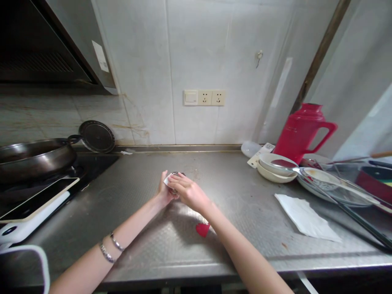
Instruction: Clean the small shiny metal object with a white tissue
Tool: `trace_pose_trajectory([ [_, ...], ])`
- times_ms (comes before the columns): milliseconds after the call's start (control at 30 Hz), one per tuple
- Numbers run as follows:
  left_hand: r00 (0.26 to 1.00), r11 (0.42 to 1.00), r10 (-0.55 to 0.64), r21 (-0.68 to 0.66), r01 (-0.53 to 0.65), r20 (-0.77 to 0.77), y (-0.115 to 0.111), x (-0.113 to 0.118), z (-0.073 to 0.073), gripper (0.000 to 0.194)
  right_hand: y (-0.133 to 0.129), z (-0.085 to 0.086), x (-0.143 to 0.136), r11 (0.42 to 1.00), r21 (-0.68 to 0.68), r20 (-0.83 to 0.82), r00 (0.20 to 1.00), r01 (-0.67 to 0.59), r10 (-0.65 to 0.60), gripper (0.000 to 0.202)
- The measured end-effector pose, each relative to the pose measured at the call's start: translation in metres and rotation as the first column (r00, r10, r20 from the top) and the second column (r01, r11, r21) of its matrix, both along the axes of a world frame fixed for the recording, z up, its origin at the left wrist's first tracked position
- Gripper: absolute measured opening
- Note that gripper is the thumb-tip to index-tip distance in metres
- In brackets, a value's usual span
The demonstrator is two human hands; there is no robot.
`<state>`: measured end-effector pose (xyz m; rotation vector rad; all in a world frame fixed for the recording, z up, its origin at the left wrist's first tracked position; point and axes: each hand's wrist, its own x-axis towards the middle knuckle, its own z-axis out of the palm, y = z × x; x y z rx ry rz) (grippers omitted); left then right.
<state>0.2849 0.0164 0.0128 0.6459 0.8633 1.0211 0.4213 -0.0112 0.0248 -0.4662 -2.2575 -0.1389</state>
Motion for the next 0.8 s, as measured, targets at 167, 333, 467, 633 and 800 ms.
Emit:
trace_pose_trajectory([
  [167,0.998,0.998,-0.027,0.050,0.029,-0.054,-0.004,0.007,0.002,0.055,0.005,0.002,0.008,1.000,-0.005,0.010,1.000,0.021,-0.021,0.044],
  [333,0.993,0.993,-0.104,0.059,0.107,-0.047,-0.005,0.004,0.005,0.058,0.016,-0.002,0.019,0.998,-0.008,0.003,0.998,0.066,-0.066,0.047],
  [467,0.996,0.994,-0.093,0.052,0.093,-0.003,-0.003,0.000,0.005,0.053,0.020,-0.005,0.023,0.995,-0.018,-0.029,0.995,0.100,-0.100,0.051],
  [633,0.996,0.996,-0.087,0.026,0.086,0.018,0.001,-0.003,0.004,0.052,0.019,-0.002,0.025,0.992,-0.022,-0.014,0.992,0.126,-0.127,0.050],
  [800,0.995,0.996,-0.087,0.015,0.086,0.051,0.001,-0.005,0.007,0.054,0.016,0.000,0.030,0.985,0.007,0.004,0.985,0.171,-0.172,0.048],
])
